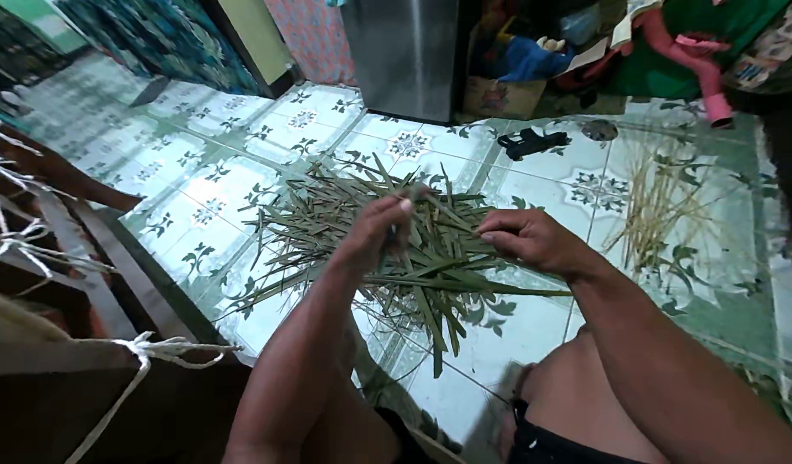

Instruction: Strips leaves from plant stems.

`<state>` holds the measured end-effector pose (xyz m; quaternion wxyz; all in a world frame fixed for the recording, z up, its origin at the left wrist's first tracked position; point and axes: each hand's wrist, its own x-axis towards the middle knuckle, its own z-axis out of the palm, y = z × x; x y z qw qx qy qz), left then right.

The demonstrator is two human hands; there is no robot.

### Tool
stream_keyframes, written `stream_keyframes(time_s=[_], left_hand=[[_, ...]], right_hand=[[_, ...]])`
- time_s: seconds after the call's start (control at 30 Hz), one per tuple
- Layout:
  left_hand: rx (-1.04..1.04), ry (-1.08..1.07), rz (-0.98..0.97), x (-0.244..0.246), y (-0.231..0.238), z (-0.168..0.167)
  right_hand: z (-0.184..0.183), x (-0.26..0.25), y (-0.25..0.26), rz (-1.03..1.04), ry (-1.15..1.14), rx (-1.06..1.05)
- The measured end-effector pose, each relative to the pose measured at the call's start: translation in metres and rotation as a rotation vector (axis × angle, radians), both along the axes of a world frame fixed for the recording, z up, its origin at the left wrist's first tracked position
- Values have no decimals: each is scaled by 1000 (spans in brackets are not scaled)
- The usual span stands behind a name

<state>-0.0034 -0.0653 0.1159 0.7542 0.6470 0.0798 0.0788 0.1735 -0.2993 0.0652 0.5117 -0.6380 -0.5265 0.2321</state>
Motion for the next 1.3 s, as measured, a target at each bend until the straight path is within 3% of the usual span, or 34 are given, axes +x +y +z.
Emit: stream_keyframes(time_s=[0.13, 0.3, 0.43, 0.63, 0.83, 0.97, 1.13, 1.2, 1.3], left_hand=[[-90, -157, 110, -7, 28, 4], [23, -77, 62, -8, 17, 5], [-11, -238, 216, -19, 47, 16], [18, -148, 158, -17, 30, 10], [-11, -334, 424, -48, 80, 27], [-1, -289, 330, -42, 66, 15], [94, 85, -11, -5, -11, 5], [80, 42, -9, -4, -8, 10], [12, -137, 147, -16, 24, 18]], right_hand=[[0, 6, -1, -10, -8, 10], [1, 7, -3, 12, -16, 11], [2, 11, -10, -8, -47, -4], [-1, 14, -12, 0, -58, 1], [-3, 33, -30, 26, -37, -80], [-6, 27, -21, 24, -17, -115], [-6, 5, -2, -15, 57, -48], [-6, 8, -5, -1, 64, -29], [-8, 20, -17, 14, 60, -25]])
